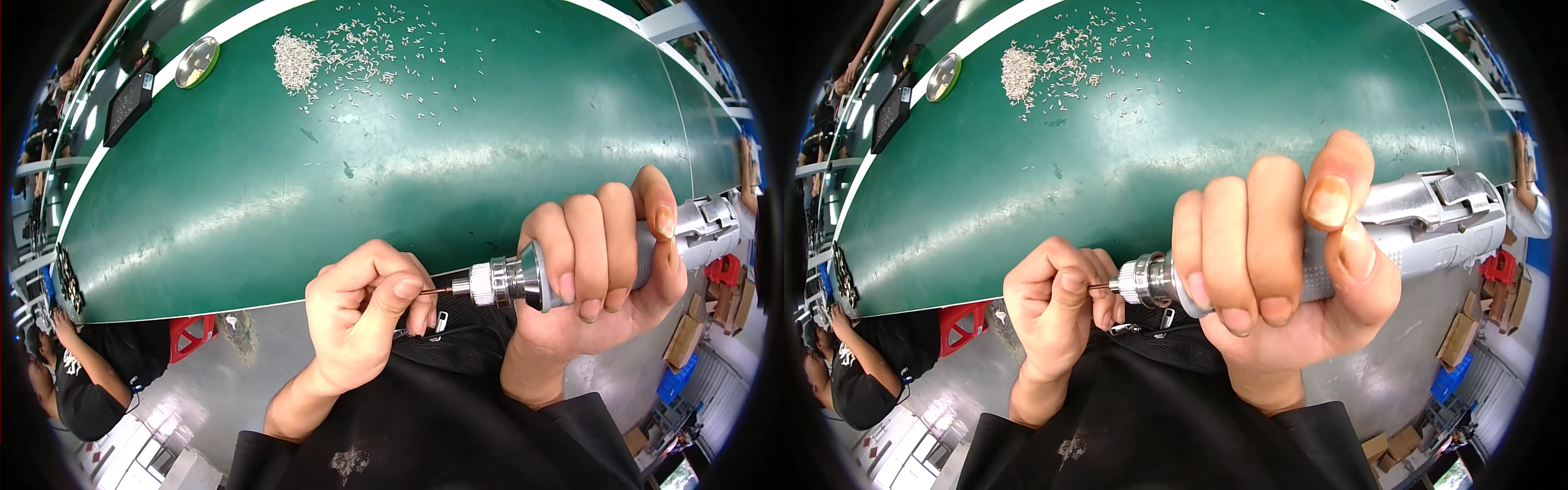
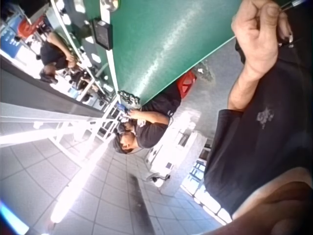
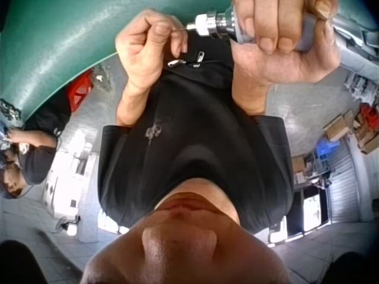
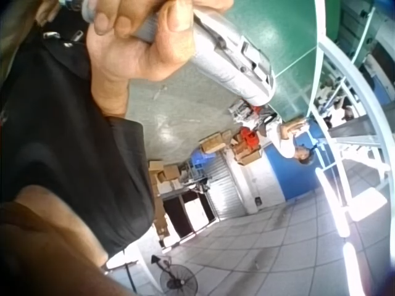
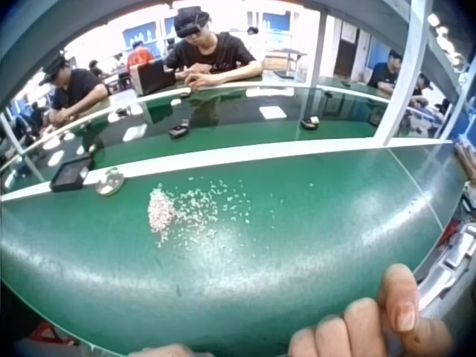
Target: Using a power screwdriver to assemble small electronic components with batteries on a production line.
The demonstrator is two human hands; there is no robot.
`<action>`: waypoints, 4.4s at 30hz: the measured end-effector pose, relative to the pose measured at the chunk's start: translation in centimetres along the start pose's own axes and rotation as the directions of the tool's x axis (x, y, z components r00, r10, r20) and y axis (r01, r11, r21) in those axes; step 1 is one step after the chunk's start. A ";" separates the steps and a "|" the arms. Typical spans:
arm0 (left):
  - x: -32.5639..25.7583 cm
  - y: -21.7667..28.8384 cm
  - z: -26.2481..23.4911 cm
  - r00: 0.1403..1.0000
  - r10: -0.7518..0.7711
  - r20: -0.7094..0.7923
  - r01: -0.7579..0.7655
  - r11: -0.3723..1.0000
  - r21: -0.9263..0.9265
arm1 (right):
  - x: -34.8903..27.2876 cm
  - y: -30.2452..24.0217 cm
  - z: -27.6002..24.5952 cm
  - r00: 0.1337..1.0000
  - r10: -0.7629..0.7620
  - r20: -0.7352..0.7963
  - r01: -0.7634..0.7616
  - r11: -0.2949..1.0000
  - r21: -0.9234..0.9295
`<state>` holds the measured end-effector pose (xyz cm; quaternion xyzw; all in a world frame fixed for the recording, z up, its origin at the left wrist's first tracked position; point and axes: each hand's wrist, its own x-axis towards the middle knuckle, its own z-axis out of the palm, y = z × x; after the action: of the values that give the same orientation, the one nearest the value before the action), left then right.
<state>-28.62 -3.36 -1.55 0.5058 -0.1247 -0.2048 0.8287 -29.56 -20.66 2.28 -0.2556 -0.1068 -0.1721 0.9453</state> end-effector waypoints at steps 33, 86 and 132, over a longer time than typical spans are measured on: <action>16.0 18.0 -22.7 0.848 0.528 -0.049 0.214 -0.255 0.943 | -0.8 1.8 -3.3 0.938 -0.011 -0.347 0.049 0.994 0.100; 3.5 2.7 -1.9 0.841 0.147 0.521 -0.526 -0.009 0.850 | -6.5 2.7 -0.6 0.890 0.293 -0.349 -0.263 0.956 0.132; 1.1 1.9 -1.8 0.766 0.036 0.642 -0.630 -0.156 0.761 | 2.4 1.1 -0.5 0.945 0.296 0.138 -0.171 0.810 -0.561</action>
<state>-26.45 -1.67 -0.66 0.8232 -0.5324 0.0815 0.1797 -26.86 -20.66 2.06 -0.5408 -0.1246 -0.0479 0.8305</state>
